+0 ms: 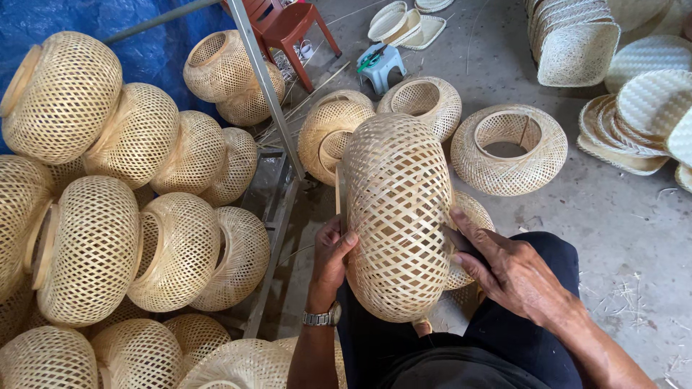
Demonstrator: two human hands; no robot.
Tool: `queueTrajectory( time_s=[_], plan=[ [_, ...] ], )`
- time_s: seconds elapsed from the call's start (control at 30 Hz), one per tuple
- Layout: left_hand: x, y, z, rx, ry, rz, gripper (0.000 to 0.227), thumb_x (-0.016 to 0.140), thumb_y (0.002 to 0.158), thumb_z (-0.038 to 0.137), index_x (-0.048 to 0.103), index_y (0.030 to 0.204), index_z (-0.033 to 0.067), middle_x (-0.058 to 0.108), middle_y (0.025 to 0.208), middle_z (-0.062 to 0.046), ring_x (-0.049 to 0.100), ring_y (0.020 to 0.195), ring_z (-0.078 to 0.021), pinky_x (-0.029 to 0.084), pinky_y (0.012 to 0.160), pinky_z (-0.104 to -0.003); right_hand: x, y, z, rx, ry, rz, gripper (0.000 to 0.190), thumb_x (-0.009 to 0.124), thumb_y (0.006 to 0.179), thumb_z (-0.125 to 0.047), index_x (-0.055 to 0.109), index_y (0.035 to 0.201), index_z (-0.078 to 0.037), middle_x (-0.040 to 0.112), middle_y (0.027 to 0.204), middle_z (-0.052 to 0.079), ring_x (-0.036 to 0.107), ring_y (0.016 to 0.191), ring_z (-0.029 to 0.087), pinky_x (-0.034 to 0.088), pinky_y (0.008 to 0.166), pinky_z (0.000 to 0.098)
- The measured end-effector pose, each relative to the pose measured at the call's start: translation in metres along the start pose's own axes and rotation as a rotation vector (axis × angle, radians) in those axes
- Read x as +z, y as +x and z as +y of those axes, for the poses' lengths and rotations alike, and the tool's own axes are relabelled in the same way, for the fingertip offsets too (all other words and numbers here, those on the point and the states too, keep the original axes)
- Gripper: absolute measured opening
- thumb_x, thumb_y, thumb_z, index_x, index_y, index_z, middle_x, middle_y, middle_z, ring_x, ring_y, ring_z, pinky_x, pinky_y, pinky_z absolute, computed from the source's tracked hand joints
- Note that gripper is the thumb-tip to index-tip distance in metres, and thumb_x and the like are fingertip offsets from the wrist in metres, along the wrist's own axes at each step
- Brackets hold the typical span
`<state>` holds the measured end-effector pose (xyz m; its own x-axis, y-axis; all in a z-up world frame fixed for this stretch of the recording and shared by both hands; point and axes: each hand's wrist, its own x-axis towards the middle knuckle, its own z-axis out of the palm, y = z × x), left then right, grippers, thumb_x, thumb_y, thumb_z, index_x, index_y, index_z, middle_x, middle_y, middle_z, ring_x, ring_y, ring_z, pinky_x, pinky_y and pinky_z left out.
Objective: The person is finishing a woven bamboo basket by securing the rim. Using a wooden mallet, they tap a circular bamboo strip into place around the basket's opening. They rotate the basket to work around the circumference, ensuring the rim is flush and secure.
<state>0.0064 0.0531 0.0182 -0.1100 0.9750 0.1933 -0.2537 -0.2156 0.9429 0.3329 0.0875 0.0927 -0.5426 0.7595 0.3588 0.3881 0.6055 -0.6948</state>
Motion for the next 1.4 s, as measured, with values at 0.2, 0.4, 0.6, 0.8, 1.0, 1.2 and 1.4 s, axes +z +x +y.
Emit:
queueTrajectory(
  time_s=[0.2, 0.4, 0.6, 0.8, 1.0, 1.2, 1.4],
  plan=[
    [-0.002, -0.002, 0.001, 0.009, 0.015, -0.002, 0.06, 0.082, 0.089, 0.038, 0.066, 0.126, -0.0062, 0.074, 0.116, -0.013, 0.068, 0.104, -0.018, 0.054, 0.094, -0.035, -0.001, 0.006, -0.005, -0.029, 0.019, -0.002, 0.069, 0.067, 0.09, -0.024, 0.041, 0.153, -0.011, 0.073, 0.113, 0.021, 0.075, 0.085, 0.038, 0.061, 0.071, 0.044],
    [0.002, -0.003, 0.006, -0.008, 0.021, 0.0, 0.06, 0.082, 0.088, 0.038, 0.066, 0.125, -0.0054, 0.074, 0.115, -0.013, 0.069, 0.104, -0.0183, 0.056, 0.093, -0.036, 0.003, 0.003, 0.0, 0.004, -0.134, -0.058, 0.062, 0.066, 0.09, -0.02, 0.05, 0.149, -0.028, 0.068, 0.079, 0.011, 0.068, 0.056, 0.029, 0.058, 0.056, 0.043],
    [0.007, -0.007, 0.013, -0.055, 0.044, 0.027, 0.053, 0.081, 0.089, 0.035, 0.067, 0.119, -0.0063, 0.074, 0.11, -0.015, 0.069, 0.099, -0.0188, 0.057, 0.09, -0.036, 0.011, -0.003, 0.016, -0.119, -0.369, -0.018, 0.069, 0.068, 0.089, -0.019, 0.044, 0.154, -0.024, 0.062, 0.069, 0.007, 0.058, 0.047, 0.022, 0.055, 0.045, 0.0397],
    [0.014, 0.002, 0.027, -0.112, 0.11, 0.003, 0.051, 0.081, 0.089, 0.031, 0.067, 0.117, -0.0086, 0.075, 0.109, -0.016, 0.07, 0.096, -0.0185, 0.057, 0.088, -0.034, 0.011, -0.009, 0.031, -0.186, -0.569, 0.008, 0.075, 0.071, 0.085, -0.019, 0.041, 0.153, -0.024, 0.058, 0.068, 0.006, 0.057, 0.05, 0.021, 0.053, 0.042, 0.0395],
    [0.033, 0.004, 0.037, -0.081, 0.173, 0.024, 0.052, 0.08, 0.087, 0.034, 0.067, 0.119, -0.0059, 0.075, 0.107, -0.014, 0.07, 0.095, -0.0168, 0.058, 0.086, -0.031, 0.011, -0.01, 0.045, -0.208, -0.541, 0.061, 0.072, 0.071, 0.087, -0.017, 0.042, 0.153, -0.021, 0.057, 0.07, 0.007, 0.057, 0.049, 0.021, 0.054, 0.043, 0.0383],
    [0.045, 0.001, 0.033, -0.001, 0.376, 0.111, 0.043, 0.079, 0.089, 0.035, 0.069, 0.109, -0.0015, 0.071, 0.094, -0.006, 0.063, 0.084, -0.0127, 0.054, 0.076, -0.028, 0.027, -0.013, 0.039, -0.207, -0.355, 0.175, 0.067, 0.07, 0.089, -0.012, 0.047, 0.152, -0.013, 0.059, 0.071, 0.009, 0.056, 0.048, 0.022, 0.053, 0.045, 0.04],
    [0.04, -0.003, 0.031, 0.019, 0.323, 0.161, 0.044, 0.081, 0.089, 0.037, 0.069, 0.105, -0.0024, 0.07, 0.092, -0.005, 0.062, 0.085, -0.0122, 0.053, 0.076, -0.027, 0.014, -0.005, 0.045, 0.06, -0.103, 0.422, 0.046, 0.062, 0.103, -0.011, 0.055, 0.149, -0.011, 0.069, 0.086, 0.014, 0.066, 0.063, 0.025, 0.055, 0.056, 0.0387]
  ],
)
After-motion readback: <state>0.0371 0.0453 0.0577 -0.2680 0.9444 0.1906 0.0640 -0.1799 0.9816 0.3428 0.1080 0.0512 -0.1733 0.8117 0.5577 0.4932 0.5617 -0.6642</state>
